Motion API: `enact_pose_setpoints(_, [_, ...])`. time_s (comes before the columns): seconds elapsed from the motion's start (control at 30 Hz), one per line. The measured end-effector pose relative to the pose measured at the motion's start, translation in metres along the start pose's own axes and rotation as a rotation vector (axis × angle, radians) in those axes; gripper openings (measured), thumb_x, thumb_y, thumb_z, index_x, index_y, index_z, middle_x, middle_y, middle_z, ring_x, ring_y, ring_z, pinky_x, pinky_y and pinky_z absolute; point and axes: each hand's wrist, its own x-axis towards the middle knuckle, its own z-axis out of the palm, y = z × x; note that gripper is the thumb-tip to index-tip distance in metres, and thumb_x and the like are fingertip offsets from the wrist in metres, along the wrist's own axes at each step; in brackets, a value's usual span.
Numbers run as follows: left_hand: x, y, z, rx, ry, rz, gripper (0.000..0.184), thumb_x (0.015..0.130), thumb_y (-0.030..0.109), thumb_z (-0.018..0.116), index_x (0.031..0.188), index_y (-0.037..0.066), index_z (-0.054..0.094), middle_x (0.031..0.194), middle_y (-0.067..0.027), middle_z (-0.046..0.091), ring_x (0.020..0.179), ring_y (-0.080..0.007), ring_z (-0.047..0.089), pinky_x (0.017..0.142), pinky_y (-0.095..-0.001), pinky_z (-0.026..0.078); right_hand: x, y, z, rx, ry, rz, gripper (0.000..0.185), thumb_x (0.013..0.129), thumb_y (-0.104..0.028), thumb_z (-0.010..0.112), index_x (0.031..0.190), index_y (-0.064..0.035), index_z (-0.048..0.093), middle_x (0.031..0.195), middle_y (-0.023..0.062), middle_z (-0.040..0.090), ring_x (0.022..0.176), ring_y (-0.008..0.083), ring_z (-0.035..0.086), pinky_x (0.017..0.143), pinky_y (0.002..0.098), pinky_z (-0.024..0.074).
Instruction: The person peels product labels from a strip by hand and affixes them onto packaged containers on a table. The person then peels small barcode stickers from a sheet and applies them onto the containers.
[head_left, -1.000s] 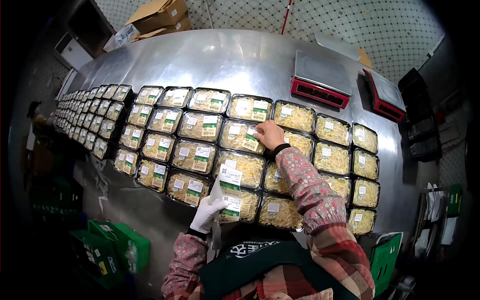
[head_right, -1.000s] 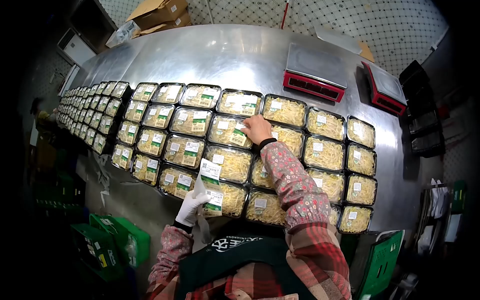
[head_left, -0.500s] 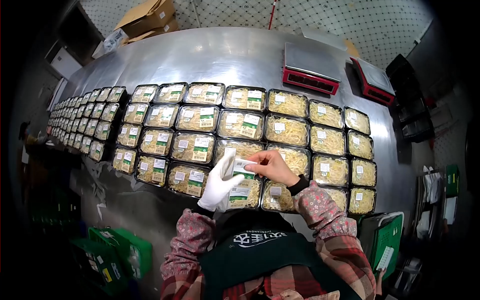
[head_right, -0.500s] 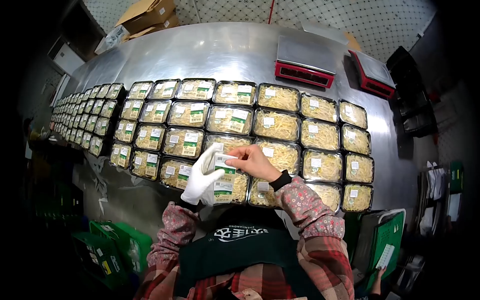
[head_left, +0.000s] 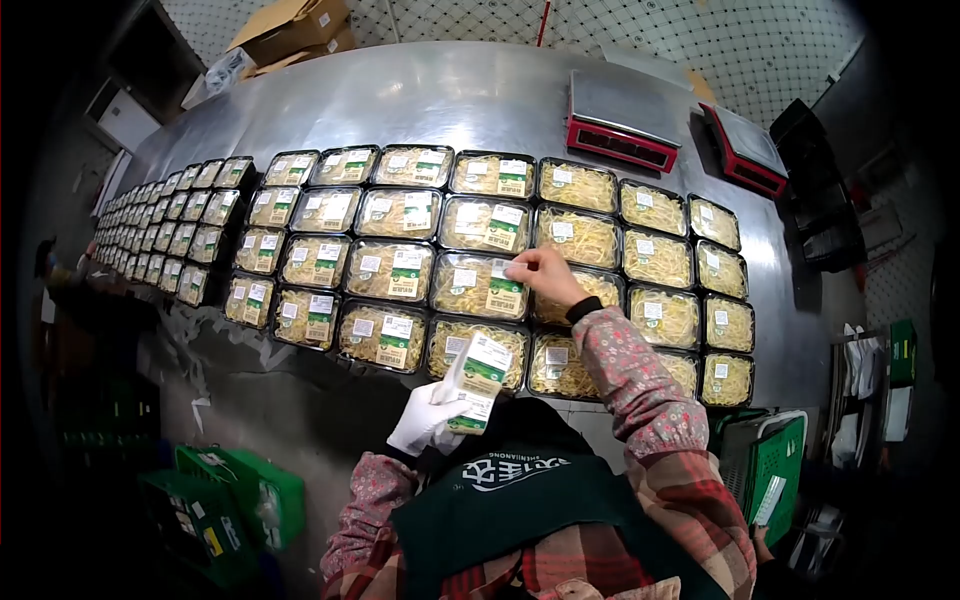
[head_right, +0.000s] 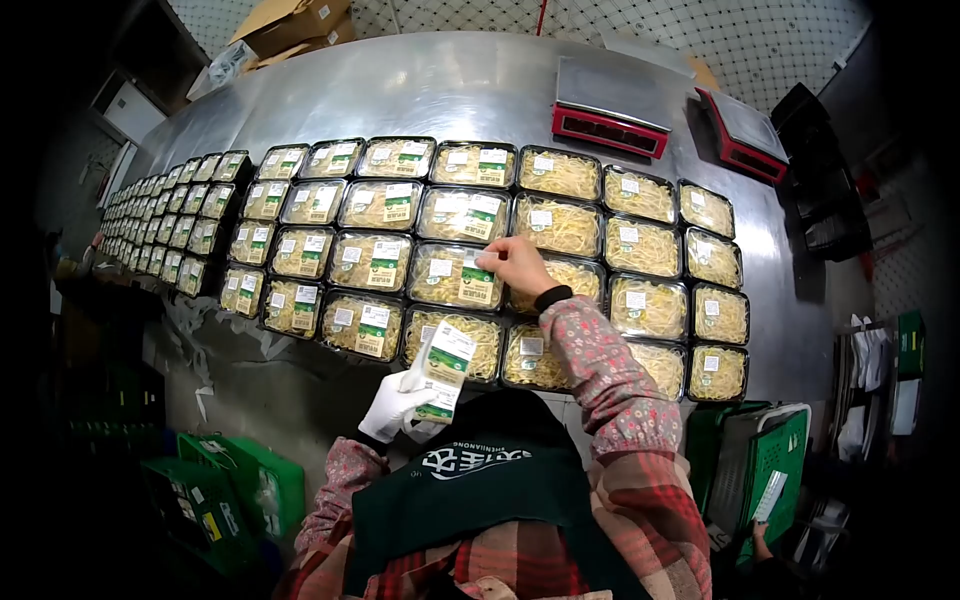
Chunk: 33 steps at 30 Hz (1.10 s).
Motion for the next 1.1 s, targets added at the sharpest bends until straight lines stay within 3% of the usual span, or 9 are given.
enact_pose_setpoints(0.17, [-0.006, 0.008, -0.003, -0.076, 0.095, 0.132, 0.03, 0.084, 0.001, 0.063, 0.112, -0.006, 0.057, 0.102, -0.0074, 0.065, 0.089, -0.0123, 0.063, 0.079, -0.0251, 0.051, -0.007, -0.004, 0.015, -0.703, 0.015, -0.139, 0.038, 0.077, -0.03, 0.074, 0.103, -0.0038, 0.066, 0.087, 0.0094, 0.06, 0.087, 0.0281, 0.055, 0.071, 0.0403, 0.0459])
enact_pose_setpoints(0.23, [-0.004, 0.011, -0.005, -0.111, 0.076, 0.149, 0.031, 0.084, 0.0, 0.062, 0.114, -0.006, 0.056, 0.105, -0.0076, 0.065, 0.093, -0.0127, 0.062, 0.082, -0.0262, 0.05, -0.016, -0.012, 0.015, -0.86, 0.331, -0.374, 0.05, 0.077, -0.034, 0.073, 0.112, -0.0012, 0.059, 0.092, 0.013, 0.057, 0.086, 0.0288, 0.054, 0.073, 0.0395, 0.0449])
enact_pose_setpoints(0.37, [0.003, 0.015, -0.001, -0.063, 0.074, 0.185, 0.033, 0.084, 0.001, 0.062, 0.116, -0.006, 0.054, 0.107, -0.0072, 0.064, 0.096, -0.0142, 0.061, 0.085, -0.0281, 0.049, -0.045, -0.065, 0.014, 0.415, -0.241, 0.111, 0.053, 0.086, -0.036, 0.067, 0.124, -0.0016, 0.055, 0.093, 0.0048, 0.061, 0.075, 0.0113, 0.056, 0.059, 0.0265, 0.0449])
enact_pose_setpoints(0.5, [0.016, 0.028, 0.0, 0.25, 0.033, 0.273, 0.048, 0.081, 0.005, 0.07, 0.124, -0.005, 0.051, 0.111, -0.0083, 0.062, 0.102, -0.0145, 0.059, 0.091, -0.0285, 0.047, -0.078, -0.086, 0.021, 0.362, -0.276, 0.057, 0.027, 0.083, -0.022, 0.072, 0.102, -0.0024, 0.069, 0.069, -0.0022, 0.061, 0.058, 0.0032, 0.051, 0.049, 0.0194, 0.0387])
enact_pose_setpoints(0.57, [0.026, 0.038, 0.017, 0.358, 0.204, 0.628, 0.057, 0.078, 0.002, 0.069, 0.131, -0.004, 0.046, 0.112, -0.0079, 0.062, 0.103, -0.0146, 0.058, 0.094, -0.028, 0.044, -0.087, -0.086, 0.028, 0.374, -0.23, 0.042, 0.025, 0.083, -0.021, 0.072, 0.098, -0.0024, 0.07, 0.067, -0.003, 0.06, 0.055, 0.0032, 0.049, 0.048, 0.0199, 0.0379])
enact_pose_setpoints(0.7, [0.045, 0.037, 0.024, 0.116, 0.285, 0.48, 0.01, 0.083, 0.002, 0.067, 0.092, -0.002, 0.064, 0.08, -0.0034, 0.066, 0.071, -0.0061, 0.059, 0.064, -0.0204, 0.047, -0.099, -0.088, 0.039, 0.253, -0.082, -0.036, 0.018, 0.082, -0.02, 0.073, 0.088, -0.0029, 0.072, 0.064, -0.002, 0.06, 0.052, 0.0024, 0.048, 0.047, 0.0206, 0.0368])
enact_pose_setpoints(0.9, [0.019, -0.002, 0.014, 0.182, -0.228, 0.038, 0.036, 0.08, 0.006, 0.072, 0.113, -0.003, 0.06, 0.103, -0.0056, 0.065, 0.092, -0.0108, 0.061, 0.081, -0.0245, 0.049, -0.087, -0.078, 0.015, 0.098, 0.308, -0.334, 0.01, 0.082, -0.013, 0.069, 0.078, -0.0057, 0.073, 0.066, 0.0018, 0.064, 0.056, 0.0075, 0.052, 0.051, 0.0234, 0.0402])
enact_pose_setpoints(0.97, [-0.001, -0.018, -0.009, 0.338, -0.294, -0.164, 0.033, 0.081, 0.007, 0.072, 0.111, -0.003, 0.062, 0.102, -0.0062, 0.066, 0.093, -0.0115, 0.061, 0.082, -0.0254, 0.049, -0.087, -0.073, 0.004, 0.284, 0.354, -0.047, 0.013, 0.083, -0.015, 0.07, 0.076, -0.0042, 0.072, 0.064, -0.0002, 0.062, 0.055, 0.0058, 0.05, 0.051, 0.0219, 0.0389])
enact_pose_setpoints(1.1, [-0.039, -0.031, -0.033, 0.226, -0.283, -0.103, 0.029, 0.082, 0.006, 0.069, 0.11, -0.004, 0.063, 0.1, -0.0071, 0.067, 0.09, -0.0122, 0.063, 0.079, -0.0268, 0.05, -0.102, -0.026, 0.028, 0.168, 0.127, 0.103, 0.021, 0.083, -0.023, 0.072, 0.075, -0.0037, 0.07, 0.064, -0.0002, 0.062, 0.054, 0.0063, 0.051, 0.051, 0.0241, 0.0404])
